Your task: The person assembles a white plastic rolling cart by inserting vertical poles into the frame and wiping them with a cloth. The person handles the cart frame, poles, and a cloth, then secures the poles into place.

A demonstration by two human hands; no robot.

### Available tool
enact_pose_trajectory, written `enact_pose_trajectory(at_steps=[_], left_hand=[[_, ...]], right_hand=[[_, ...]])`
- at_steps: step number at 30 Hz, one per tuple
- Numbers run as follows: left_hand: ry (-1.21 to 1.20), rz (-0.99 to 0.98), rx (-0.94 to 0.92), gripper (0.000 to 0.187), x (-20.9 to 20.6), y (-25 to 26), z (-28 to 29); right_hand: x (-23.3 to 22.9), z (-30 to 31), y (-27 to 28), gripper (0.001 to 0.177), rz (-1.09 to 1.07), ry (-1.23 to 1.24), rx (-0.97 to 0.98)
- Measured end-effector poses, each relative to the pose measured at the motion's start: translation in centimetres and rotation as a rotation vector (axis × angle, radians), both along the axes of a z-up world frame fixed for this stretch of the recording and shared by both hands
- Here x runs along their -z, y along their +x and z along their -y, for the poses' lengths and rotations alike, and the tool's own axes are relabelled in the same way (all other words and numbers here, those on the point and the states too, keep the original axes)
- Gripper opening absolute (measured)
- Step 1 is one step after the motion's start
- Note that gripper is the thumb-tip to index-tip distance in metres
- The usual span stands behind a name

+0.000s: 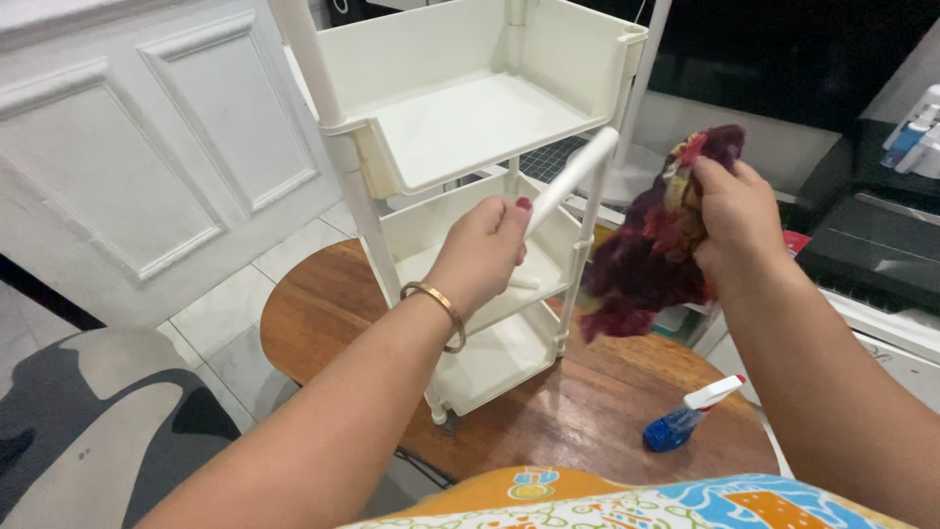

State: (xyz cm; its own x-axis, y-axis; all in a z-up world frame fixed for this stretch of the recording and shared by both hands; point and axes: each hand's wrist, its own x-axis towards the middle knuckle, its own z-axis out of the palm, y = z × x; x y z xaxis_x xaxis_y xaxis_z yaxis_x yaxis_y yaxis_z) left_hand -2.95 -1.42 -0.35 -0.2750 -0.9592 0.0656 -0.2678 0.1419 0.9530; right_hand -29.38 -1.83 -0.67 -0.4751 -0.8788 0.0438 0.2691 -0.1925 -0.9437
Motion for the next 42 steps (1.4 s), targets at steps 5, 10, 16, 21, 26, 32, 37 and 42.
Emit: enact_pose_trajectory(at_steps=[5,10,16,21,26,32,37,42], left_hand=[[-0.276,0.14,-0.038,0.049,-0.5,-0.9,-0.4],[-0.344,0.135,-0.072,0.062,-0.1,-2.0,-0.6],[-0.277,-0.15,-0.012,0.043,-0.4,-1.3,1.0],[-0.173,-0.205,0.005,0.034,-0.8,-0.5,2.1],[-0.34,0.165,-0.118,0.039,-0.6,0.1,1.8],[-0.053,0.142,-0.068,0.049,0.8,-0.5,1.8],[-0.395,0.126,-0.04,0.045,2.9,-2.8,1.6],[-0.357,0.384,0.173,0.038,1.3,-2.0,1.0]], right_hand=[[1.1,0.0,0.1,0.021,0.089,0.081,-0.193],[-0.5,-2.1,1.5,0.033,0.232,-0.087,-0.69],[-0.9,-2.8,3.1,0.039,-0.598,0.174,-0.532],[0.8,-2.5,1.0,0.021,-0.358,0.097,-0.557],[-0.1,-2.6,-0.7,0.028,0.133,0.222,-0.49],[-1.4,-4.5,1.7,0.034,0.391,-0.141,-0.601],[-0.5,-5.4,5.9,0.041,-0.578,-0.379,-0.278],[2.5,-5.3,8.2,0.058,-1.677,-0.524,0.206]])
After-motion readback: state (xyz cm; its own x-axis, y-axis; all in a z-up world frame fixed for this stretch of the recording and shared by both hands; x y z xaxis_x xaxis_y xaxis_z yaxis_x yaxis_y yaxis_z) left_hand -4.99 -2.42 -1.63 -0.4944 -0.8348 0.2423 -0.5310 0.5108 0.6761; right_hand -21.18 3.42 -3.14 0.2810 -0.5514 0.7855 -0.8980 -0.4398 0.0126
